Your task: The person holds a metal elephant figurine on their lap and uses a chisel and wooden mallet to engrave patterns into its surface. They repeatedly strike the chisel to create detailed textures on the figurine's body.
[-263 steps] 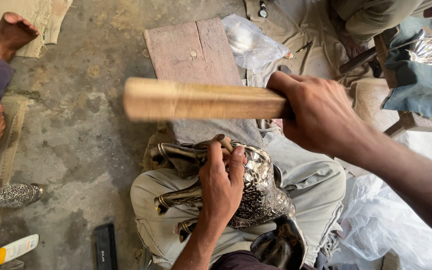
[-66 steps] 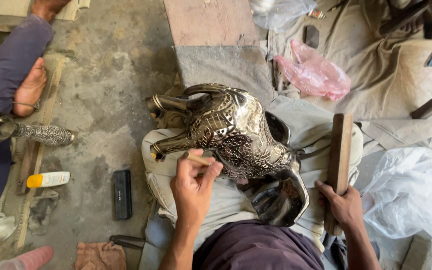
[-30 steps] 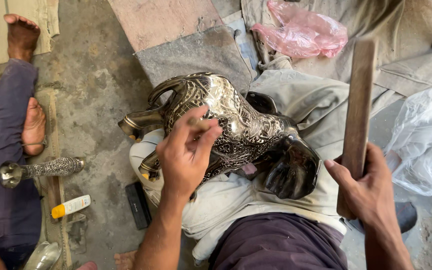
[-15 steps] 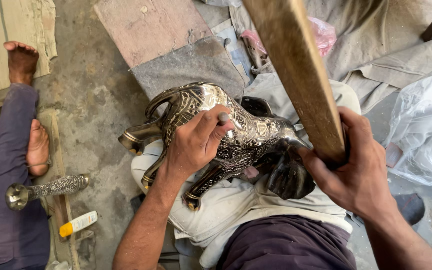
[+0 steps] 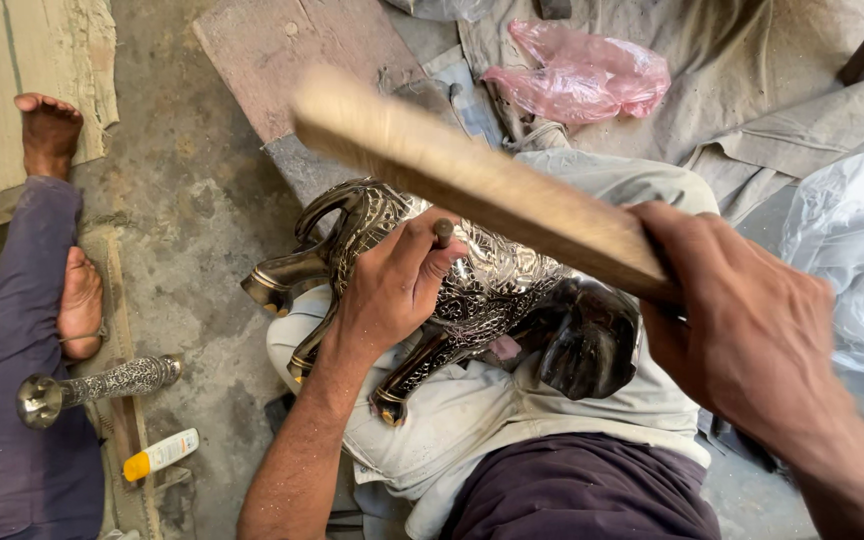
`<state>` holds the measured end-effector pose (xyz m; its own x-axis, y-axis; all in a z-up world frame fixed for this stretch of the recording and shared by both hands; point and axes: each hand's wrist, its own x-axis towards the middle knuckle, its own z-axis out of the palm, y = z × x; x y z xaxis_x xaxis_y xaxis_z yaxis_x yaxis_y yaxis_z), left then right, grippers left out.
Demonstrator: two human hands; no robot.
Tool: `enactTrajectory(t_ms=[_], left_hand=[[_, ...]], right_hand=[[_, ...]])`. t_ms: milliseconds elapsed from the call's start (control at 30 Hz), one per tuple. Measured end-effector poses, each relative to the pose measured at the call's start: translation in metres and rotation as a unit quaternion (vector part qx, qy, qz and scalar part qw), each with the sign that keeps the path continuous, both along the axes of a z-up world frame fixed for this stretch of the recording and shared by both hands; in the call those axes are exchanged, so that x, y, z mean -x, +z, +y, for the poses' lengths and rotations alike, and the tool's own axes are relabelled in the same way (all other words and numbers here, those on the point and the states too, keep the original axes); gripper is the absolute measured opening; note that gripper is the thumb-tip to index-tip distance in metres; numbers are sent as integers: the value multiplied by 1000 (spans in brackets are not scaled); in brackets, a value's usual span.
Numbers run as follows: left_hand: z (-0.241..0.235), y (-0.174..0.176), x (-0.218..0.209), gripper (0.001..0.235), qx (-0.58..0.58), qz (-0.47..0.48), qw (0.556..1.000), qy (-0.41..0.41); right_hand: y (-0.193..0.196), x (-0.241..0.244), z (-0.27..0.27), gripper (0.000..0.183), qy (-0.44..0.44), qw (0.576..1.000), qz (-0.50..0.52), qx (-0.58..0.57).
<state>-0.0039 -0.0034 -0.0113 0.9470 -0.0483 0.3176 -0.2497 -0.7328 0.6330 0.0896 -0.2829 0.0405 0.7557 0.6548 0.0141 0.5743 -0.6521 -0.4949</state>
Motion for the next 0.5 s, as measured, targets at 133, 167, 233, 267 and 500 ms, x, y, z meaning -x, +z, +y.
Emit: enactTrajectory(t_ms=[133,167,233,267,500], left_hand=[[-2,1,-1,29,-16,-19,1000,9],[-2,1,-2,30,-17,-10,1000,10],[-1,0,-1,31,-13,-7,1000,13],[-1,-1,0,30,-8,-11,1000,15],[2,-6,-1,28,-36,22,999,19]], right_hand=[[-17,1,-1,52,22,998,-23,-54],[-21,1,-4,53,22,997,-42,58],[-28,1,-7,53,-13,995,-89,-35],[-30,1,-8,53,-33,990,-111,-81],[-16,1,3,46,-23,996,-72,-49]])
